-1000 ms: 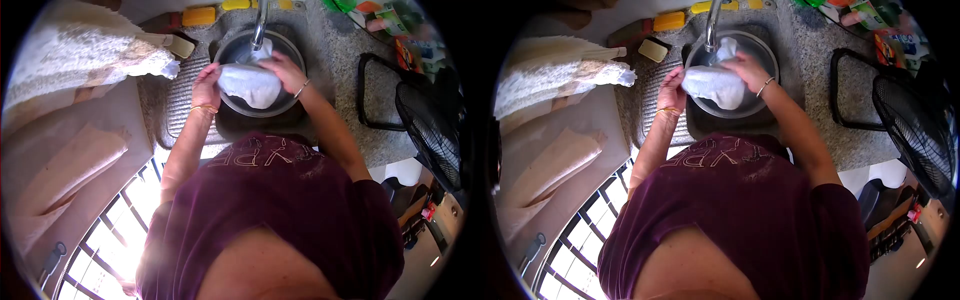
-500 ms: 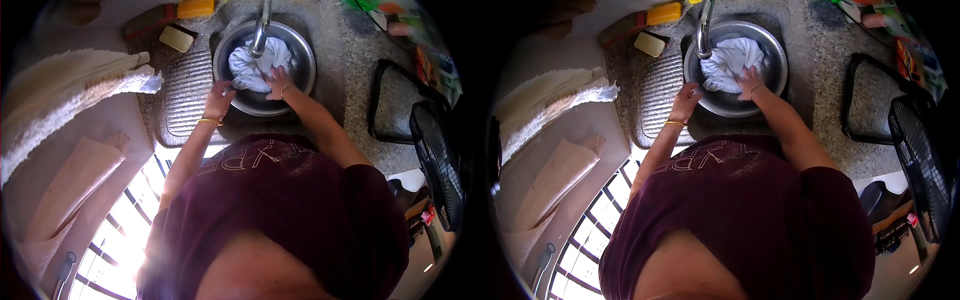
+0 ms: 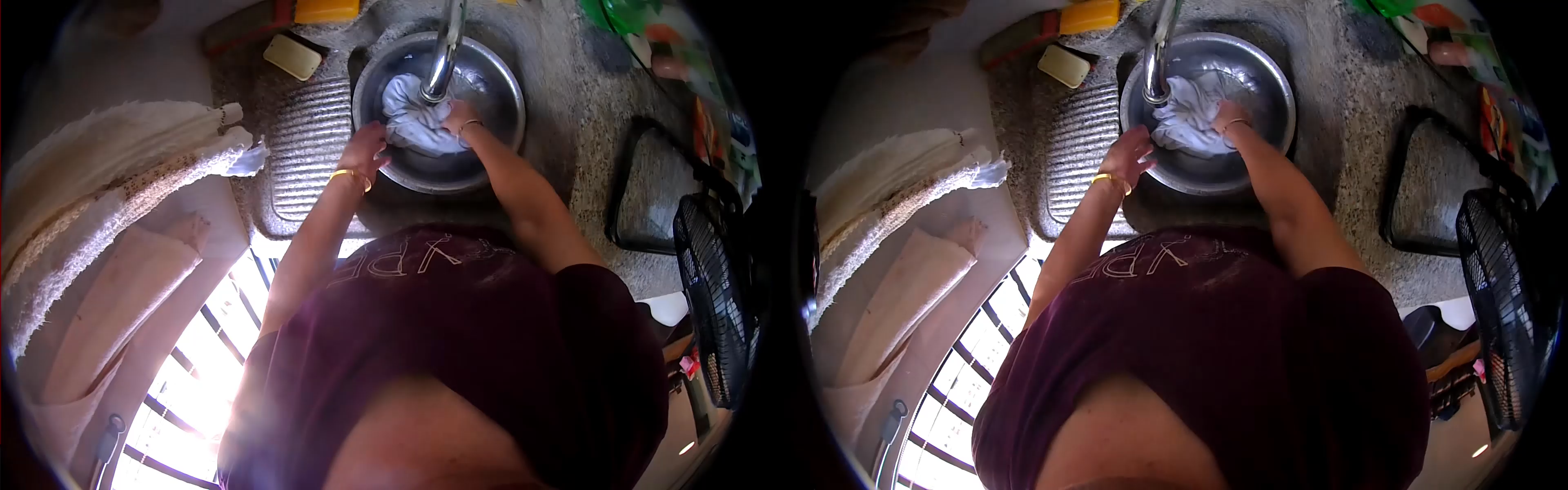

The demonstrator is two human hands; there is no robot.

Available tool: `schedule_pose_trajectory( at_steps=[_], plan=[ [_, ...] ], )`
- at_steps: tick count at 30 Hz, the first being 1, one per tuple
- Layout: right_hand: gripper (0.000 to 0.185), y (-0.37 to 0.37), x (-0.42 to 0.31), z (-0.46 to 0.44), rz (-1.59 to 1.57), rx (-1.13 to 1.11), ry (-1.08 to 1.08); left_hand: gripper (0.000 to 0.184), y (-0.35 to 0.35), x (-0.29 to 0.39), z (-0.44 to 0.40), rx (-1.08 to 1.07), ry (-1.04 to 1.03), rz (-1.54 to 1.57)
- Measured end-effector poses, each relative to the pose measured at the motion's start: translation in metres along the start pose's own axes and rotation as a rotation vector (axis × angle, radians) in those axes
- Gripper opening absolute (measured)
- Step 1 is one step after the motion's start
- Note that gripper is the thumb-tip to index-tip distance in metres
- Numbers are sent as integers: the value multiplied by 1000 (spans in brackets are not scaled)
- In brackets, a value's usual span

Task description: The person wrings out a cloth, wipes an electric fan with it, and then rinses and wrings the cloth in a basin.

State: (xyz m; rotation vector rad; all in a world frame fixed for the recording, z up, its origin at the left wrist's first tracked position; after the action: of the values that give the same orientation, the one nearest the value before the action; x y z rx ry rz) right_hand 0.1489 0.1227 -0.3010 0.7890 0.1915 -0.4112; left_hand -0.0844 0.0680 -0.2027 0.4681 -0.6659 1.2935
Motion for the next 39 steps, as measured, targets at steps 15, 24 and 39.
schedule_pose_trajectory(
  at_steps=[15,24,39],
  plan=[
    [24,79,-161,162,-423,725,861,40,-49,12,-55,-397,61,888],
    [25,49,18,31,277,395,176,55,-23,38,-14,-63,24,153],
    [39,72,-183,177,-1142,-359,743,60,-37,35,-20,-160,271,725]
  ],
)
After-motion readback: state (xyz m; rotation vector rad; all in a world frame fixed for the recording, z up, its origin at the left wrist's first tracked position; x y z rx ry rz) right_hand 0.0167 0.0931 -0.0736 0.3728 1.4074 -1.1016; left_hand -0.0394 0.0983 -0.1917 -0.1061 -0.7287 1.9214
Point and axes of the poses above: each hand's wrist, its own z-axis away from the middle knuckle, its own y-axis out of the back of the hand, x = y × z, the point moved 7 cm from there along -z, towards the middle knuckle, and after that the axes turned 3 degrees about -z, right-handed, at the moved point
